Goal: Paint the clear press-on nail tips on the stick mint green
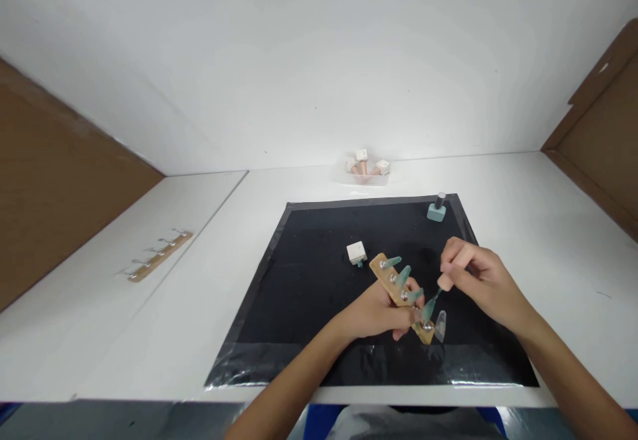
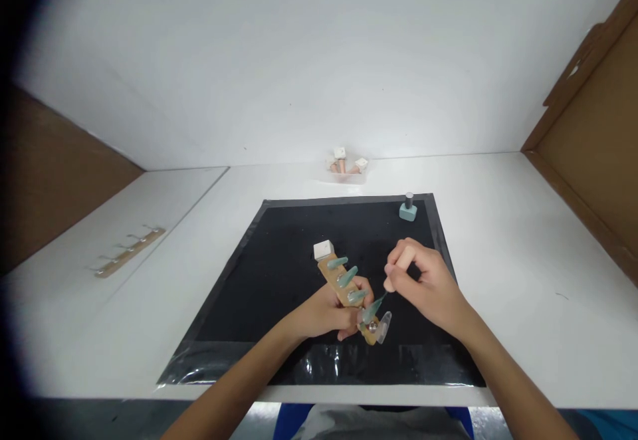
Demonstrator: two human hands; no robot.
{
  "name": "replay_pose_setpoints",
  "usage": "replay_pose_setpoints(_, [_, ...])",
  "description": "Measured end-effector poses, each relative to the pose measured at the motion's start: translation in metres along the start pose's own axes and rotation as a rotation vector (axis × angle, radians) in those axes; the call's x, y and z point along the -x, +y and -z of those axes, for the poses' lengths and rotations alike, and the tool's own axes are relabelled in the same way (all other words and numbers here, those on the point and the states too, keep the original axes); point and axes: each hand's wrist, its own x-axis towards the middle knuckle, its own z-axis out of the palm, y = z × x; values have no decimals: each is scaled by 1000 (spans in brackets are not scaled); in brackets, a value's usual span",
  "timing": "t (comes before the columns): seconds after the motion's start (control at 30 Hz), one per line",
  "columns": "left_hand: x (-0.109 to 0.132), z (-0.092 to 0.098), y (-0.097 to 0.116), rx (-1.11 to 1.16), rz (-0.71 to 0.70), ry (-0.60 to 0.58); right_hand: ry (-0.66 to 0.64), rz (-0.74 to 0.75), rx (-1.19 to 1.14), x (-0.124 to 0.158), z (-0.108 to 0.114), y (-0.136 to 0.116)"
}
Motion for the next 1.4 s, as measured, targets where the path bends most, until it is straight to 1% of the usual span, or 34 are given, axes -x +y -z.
replay_pose_setpoints(0.07, [0, 0, -1, 18, -2, -2, 31, 28, -47, 0, 1, 1])
replay_pose_setpoints(0.13, [0, 1, -2, 59, -15, -6, -29, 89, -92, 1, 1, 1])
replay_pose_setpoints(0.2, [0, 1, -4, 127, -28, -16, -86, 132, -90, 0, 0, 1])
replay_pose_setpoints(0.23, [-1, 1, -4, 159, -29, -22, -84, 138, -72, 0, 0, 1])
replay_pose_setpoints(0.3, [-1, 0, -5, 203, -18, -38, -23, 150, -32, 0, 0, 1])
replay_pose_setpoints(0.37, [-1, -2, -4, 237, -7, -46, 29, 194, -33, 1, 1, 2])
replay_pose_setpoints(0.4, [-1, -3, -4, 257, -2, -51, 27, 227, -48, 1, 1, 3])
replay_pose_setpoints(0.47, [-2, -4, -3, 308, 8, -57, -31, 273, -74, 0, 1, 3])
replay_pose_setpoints(0.57, [-3, -3, -4, 363, 24, -63, -104, 272, -31, 0, 2, 2])
replay_pose_setpoints(0.63, [-4, -1, -7, 382, 22, -65, -72, 277, 22, 0, 2, 2])
replay_pose_setpoints(0.73, [-5, 2, -13, 422, 35, -73, 21, 342, 27, -1, 3, 1])
replay_pose_setpoints(0.77, [-5, 3, -14, 439, 49, -73, 24, 352, 18, -1, 3, 1])
replay_pose_setpoints(0.83, [-6, 3, -15, 476, 75, -67, -22, 349, 19, -2, 3, -1])
replay_pose_setpoints(0.9, [-6, 2, -15, 505, 102, -66, -64, 334, 69, -2, 3, -2])
replay_pose_setpoints(1.03, [-6, 0, -12, 534, 123, -61, 10, 379, 143, -2, 4, -2])
replay_pose_setpoints(1.1, [-6, -1, -10, 539, 136, -48, 6, 373, 121, -2, 4, -2])
replay_pose_setpoints(1.2, [-5, -1, -9, 546, 159, -44, -42, 338, 127, -2, 3, -2])
replay_pose_setpoints(1.3, [-5, -1, -10, 574, 150, -43, -5, 363, 195, -2, 3, -1])
replay_pose_setpoints(1.4, [-6, 0, -12, 600, 136, -74, 28, 388, 169, -1, 3, -1])
